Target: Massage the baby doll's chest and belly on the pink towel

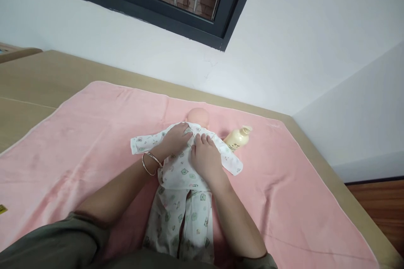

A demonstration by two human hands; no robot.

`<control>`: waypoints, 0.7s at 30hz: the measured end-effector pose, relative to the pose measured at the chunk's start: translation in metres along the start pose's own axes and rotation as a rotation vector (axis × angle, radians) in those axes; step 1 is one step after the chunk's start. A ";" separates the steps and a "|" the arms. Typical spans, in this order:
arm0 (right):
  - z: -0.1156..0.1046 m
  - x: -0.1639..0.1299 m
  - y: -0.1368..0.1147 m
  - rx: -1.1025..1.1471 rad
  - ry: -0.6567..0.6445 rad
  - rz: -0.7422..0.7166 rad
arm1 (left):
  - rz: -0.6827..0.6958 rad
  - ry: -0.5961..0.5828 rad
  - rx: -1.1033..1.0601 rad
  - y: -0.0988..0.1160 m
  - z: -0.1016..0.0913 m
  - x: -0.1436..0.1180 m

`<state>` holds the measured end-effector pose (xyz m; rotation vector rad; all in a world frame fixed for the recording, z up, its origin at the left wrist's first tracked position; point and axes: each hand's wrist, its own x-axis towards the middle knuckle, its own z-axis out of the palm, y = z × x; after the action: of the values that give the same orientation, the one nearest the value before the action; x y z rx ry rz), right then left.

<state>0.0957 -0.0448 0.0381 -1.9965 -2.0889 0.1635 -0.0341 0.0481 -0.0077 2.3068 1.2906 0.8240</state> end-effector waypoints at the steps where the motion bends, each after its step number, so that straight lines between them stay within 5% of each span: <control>1: 0.000 0.002 0.003 0.016 -0.006 0.004 | 0.000 0.015 0.027 0.001 0.002 -0.002; 8: 0.007 0.033 0.040 0.174 0.017 0.107 | 0.020 0.150 0.199 0.033 0.021 -0.031; 17: 0.003 0.014 0.007 0.053 0.013 0.087 | 0.030 0.064 0.090 0.010 0.008 -0.009; 21: 0.003 0.020 0.020 0.113 0.021 0.076 | -0.030 0.137 0.161 0.024 0.017 -0.021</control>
<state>0.1133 -0.0236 0.0322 -2.0029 -1.9473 0.2671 -0.0163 0.0168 -0.0134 2.3829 1.4970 0.9126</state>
